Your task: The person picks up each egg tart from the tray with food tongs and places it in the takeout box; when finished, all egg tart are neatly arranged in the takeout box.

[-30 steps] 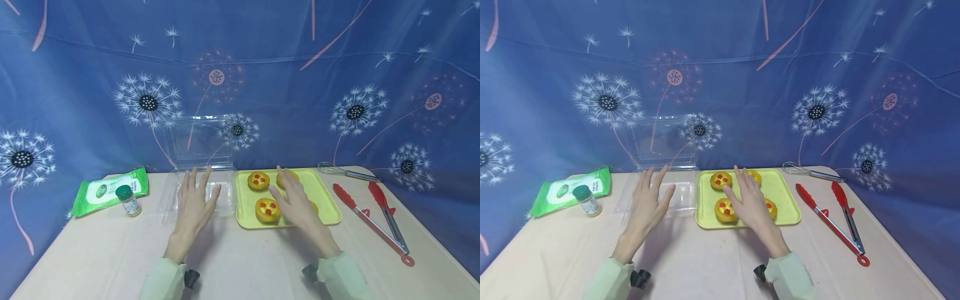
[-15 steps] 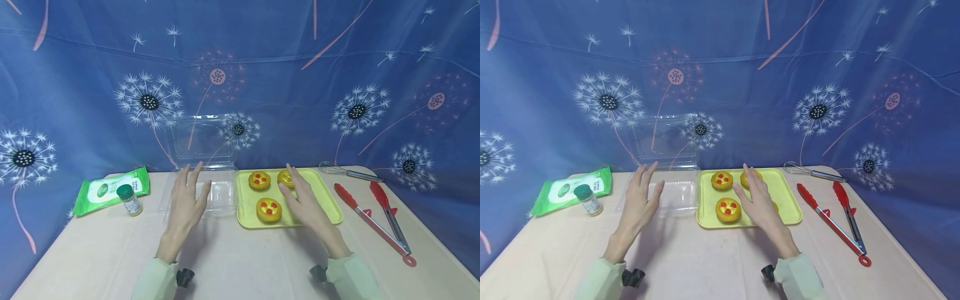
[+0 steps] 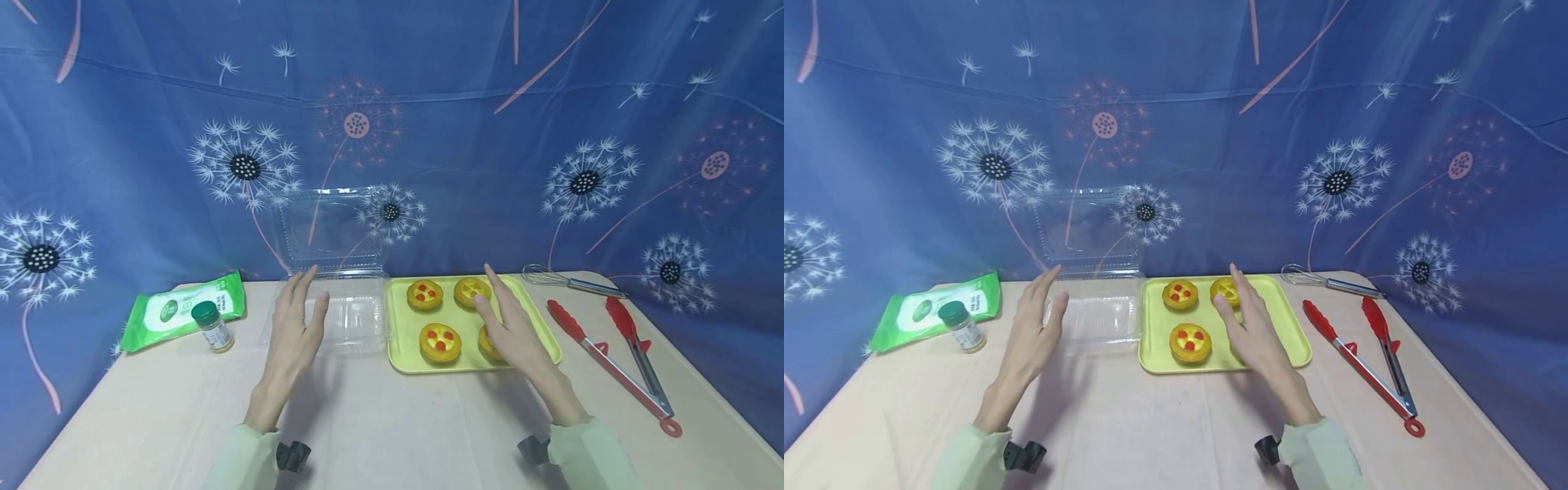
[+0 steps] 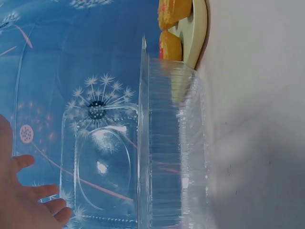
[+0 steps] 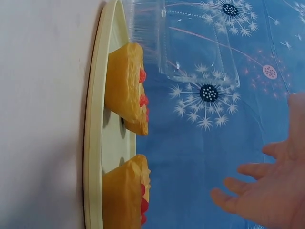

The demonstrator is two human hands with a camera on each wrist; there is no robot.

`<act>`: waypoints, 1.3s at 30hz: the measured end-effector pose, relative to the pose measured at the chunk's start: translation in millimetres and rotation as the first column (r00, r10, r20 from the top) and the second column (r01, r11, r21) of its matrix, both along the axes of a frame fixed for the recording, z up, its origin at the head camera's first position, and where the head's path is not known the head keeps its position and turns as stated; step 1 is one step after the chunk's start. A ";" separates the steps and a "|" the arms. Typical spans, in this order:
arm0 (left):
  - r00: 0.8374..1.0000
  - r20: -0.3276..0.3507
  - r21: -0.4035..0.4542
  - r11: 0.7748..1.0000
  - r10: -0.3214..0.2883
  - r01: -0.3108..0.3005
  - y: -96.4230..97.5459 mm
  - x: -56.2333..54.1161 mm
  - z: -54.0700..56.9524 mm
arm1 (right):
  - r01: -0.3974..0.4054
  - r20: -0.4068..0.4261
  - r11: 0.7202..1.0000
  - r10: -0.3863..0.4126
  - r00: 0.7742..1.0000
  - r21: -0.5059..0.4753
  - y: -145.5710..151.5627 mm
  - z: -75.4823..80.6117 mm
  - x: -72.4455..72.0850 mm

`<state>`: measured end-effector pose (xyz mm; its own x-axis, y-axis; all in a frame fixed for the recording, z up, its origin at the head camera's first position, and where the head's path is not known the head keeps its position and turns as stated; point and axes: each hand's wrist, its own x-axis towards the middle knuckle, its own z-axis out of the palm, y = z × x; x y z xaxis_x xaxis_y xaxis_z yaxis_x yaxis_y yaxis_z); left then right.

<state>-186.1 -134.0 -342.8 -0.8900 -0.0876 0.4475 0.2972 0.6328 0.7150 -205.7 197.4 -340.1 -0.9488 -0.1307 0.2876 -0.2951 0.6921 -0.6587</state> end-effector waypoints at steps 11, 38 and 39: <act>0.999 0.044 0.051 0.999 0.011 -0.014 -13.0 2.6 4.4 | 0.002 -0.034 0.997 -0.004 0.999 -0.077 13.1 3.3 5.2; 0.973 0.225 0.216 0.972 0.046 -0.096 -59.1 9.3 -2.0 | 0.059 -0.050 0.986 -0.068 0.996 -0.153 56.3 -0.7 11.9; 0.972 0.229 0.217 0.971 0.051 -0.102 -60.7 9.2 -2.9 | 0.067 -0.053 0.987 -0.075 0.996 -0.146 58.6 -1.3 12.6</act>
